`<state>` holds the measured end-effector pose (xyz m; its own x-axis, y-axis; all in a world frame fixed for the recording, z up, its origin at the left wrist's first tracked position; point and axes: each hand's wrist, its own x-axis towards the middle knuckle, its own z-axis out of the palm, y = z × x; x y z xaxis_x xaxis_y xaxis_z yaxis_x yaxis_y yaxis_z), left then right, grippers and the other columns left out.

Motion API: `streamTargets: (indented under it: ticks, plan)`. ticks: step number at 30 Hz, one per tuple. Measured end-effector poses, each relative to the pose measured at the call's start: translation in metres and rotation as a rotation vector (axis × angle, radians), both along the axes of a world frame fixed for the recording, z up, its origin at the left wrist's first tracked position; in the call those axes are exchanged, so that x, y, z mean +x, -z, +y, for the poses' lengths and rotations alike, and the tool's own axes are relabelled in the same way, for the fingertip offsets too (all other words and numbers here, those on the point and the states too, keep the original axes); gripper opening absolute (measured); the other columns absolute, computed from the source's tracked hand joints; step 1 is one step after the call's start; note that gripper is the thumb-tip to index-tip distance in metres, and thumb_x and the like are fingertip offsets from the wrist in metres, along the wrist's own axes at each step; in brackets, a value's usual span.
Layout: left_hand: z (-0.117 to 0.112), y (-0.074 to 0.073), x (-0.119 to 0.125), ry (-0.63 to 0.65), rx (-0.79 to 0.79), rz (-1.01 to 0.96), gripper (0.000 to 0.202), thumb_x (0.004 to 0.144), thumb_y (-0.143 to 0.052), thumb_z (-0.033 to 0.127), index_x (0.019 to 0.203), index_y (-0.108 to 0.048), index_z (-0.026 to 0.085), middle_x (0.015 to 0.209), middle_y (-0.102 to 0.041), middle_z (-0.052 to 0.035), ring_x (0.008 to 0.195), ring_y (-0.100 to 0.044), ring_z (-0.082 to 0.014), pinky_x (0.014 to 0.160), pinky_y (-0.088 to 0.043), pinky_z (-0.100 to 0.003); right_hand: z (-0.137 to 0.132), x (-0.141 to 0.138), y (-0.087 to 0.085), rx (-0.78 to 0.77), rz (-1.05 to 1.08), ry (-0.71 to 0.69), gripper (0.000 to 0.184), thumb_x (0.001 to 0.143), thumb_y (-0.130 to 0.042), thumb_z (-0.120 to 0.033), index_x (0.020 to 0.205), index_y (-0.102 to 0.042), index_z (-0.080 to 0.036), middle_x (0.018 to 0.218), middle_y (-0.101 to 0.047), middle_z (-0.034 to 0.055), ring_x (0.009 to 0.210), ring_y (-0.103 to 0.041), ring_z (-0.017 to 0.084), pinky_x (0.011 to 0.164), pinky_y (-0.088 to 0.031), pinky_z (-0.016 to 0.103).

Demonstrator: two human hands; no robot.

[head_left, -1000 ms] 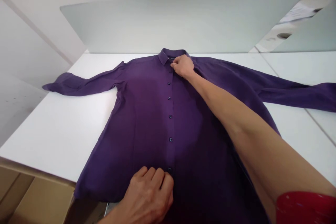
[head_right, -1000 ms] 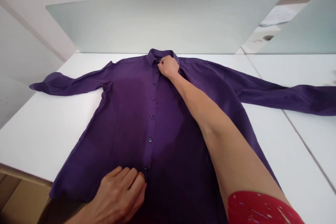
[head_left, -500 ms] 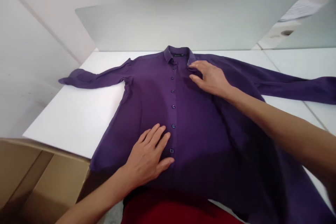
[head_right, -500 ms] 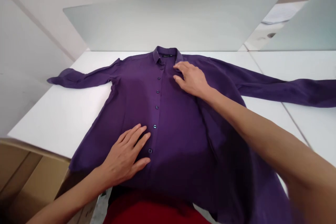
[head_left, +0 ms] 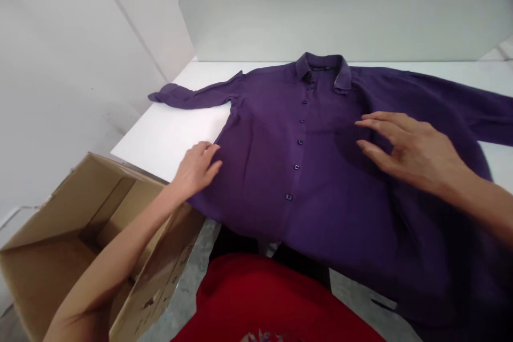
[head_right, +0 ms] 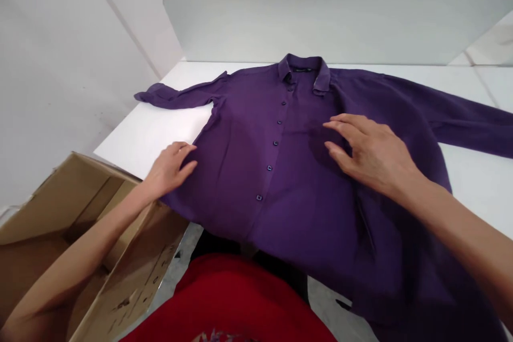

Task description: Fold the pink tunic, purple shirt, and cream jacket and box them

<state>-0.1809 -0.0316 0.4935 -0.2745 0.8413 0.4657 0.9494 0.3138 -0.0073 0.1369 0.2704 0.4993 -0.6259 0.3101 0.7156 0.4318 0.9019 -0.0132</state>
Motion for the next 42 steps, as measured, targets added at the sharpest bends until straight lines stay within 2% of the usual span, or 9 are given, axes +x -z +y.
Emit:
streamTargets:
  ticks: [3, 7, 13, 19, 25, 28, 32, 37, 42]
  plan:
    - [0.005, -0.015, -0.039, -0.18, 0.017, -0.094, 0.036, 0.1, -0.048, 0.026, 0.124, -0.073, 0.014, 0.122, -0.072, -0.0159, 0.111, -0.069, -0.0311, 0.099, -0.053, -0.045, 0.0, 0.006, 0.01, 0.045, -0.026, -0.042, 0.042, 0.1, -0.045, -0.045, 0.134, -0.064, -0.03, 0.143, -0.065, 0.0156, 0.128, -0.064, 0.034, 0.1, -0.053, 0.054]
    - [0.031, -0.033, -0.063, -0.258, 0.052, -0.212, 0.031, 0.098, -0.049, 0.025, 0.107, -0.078, 0.019, 0.11, -0.077, -0.0109, 0.1, -0.069, -0.0274, 0.092, -0.051, -0.04, 0.002, 0.013, 0.018, 0.278, -0.015, -0.137, 0.043, 0.104, -0.044, -0.049, 0.128, -0.068, -0.021, 0.131, -0.071, 0.0155, 0.111, -0.072, 0.034, 0.084, -0.06, 0.049]
    - [0.078, -0.033, -0.048, -0.213, 0.029, -0.113, 0.041, 0.098, -0.059, 0.051, 0.114, -0.074, 0.017, 0.115, -0.075, -0.0146, 0.103, -0.066, -0.0309, 0.092, -0.051, -0.043, -0.019, 0.028, 0.019, 0.422, -0.05, -0.158, 0.039, 0.108, -0.042, -0.044, 0.122, -0.066, -0.017, 0.125, -0.073, 0.0162, 0.098, -0.075, 0.033, 0.074, -0.06, 0.044]
    - [0.089, -0.027, -0.037, -0.221, -0.023, 0.044, 0.038, 0.102, -0.043, 0.03, 0.121, -0.072, 0.014, 0.123, -0.071, -0.0211, 0.108, -0.066, -0.0345, 0.094, -0.049, -0.048, -0.028, 0.042, 0.024, 0.372, -0.067, -0.124, 0.037, 0.108, -0.043, -0.043, 0.123, -0.066, -0.017, 0.126, -0.072, 0.0169, 0.098, -0.074, 0.033, 0.071, -0.058, 0.044]
    - [0.095, -0.026, -0.054, -0.254, 0.081, -0.166, 0.033, 0.1, -0.043, 0.029, 0.11, -0.073, 0.016, 0.114, -0.073, -0.0175, 0.109, -0.064, -0.0322, 0.098, -0.047, -0.045, -0.038, 0.039, 0.024, 0.326, -0.058, -0.111, 0.032, 0.107, -0.049, -0.039, 0.123, -0.068, -0.019, 0.125, -0.073, 0.0165, 0.103, -0.074, 0.033, 0.075, -0.058, 0.045]
    - [0.088, -0.024, -0.053, -0.209, 0.132, -0.224, 0.033, 0.102, -0.047, 0.038, 0.117, -0.07, 0.019, 0.116, -0.072, -0.0166, 0.111, -0.064, -0.033, 0.101, -0.047, -0.047, -0.053, 0.035, 0.018, 0.227, -0.085, -0.09, 0.034, 0.107, -0.048, -0.038, 0.133, -0.066, -0.025, 0.135, -0.069, 0.0145, 0.115, -0.071, 0.034, 0.087, -0.058, 0.05]
    - [0.069, -0.013, -0.034, -0.007, 0.173, -0.076, 0.047, 0.104, -0.046, 0.048, 0.141, -0.061, 0.021, 0.139, -0.063, -0.0186, 0.127, -0.06, -0.0346, 0.111, -0.045, -0.049, -0.081, 0.02, 0.017, 0.178, -0.116, -0.12, 0.04, 0.108, -0.046, -0.037, 0.144, -0.062, -0.031, 0.146, -0.064, 0.0106, 0.129, -0.065, 0.035, 0.103, -0.055, 0.056]
    - [0.059, 0.011, -0.015, 0.241, 0.015, 0.104, 0.058, 0.107, -0.04, 0.046, 0.157, -0.048, 0.018, 0.164, -0.046, -0.017, 0.153, -0.041, -0.0342, 0.124, -0.038, -0.053, -0.104, -0.012, 0.042, 0.206, -0.264, -0.33, 0.044, 0.109, -0.049, -0.034, 0.148, -0.062, -0.017, 0.154, -0.057, 0.0144, 0.144, -0.055, 0.031, 0.113, -0.051, 0.05]
    - [0.064, 0.019, -0.019, 0.225, -0.058, 0.111, 0.062, 0.108, -0.037, 0.049, 0.162, -0.044, 0.019, 0.169, -0.04, -0.0161, 0.157, -0.037, -0.0362, 0.126, -0.036, -0.057, -0.106, -0.027, 0.06, 0.097, -0.382, -0.37, 0.05, 0.111, -0.05, -0.037, 0.154, -0.057, -0.014, 0.158, -0.053, 0.0153, 0.149, -0.049, 0.026, 0.121, -0.044, 0.048]
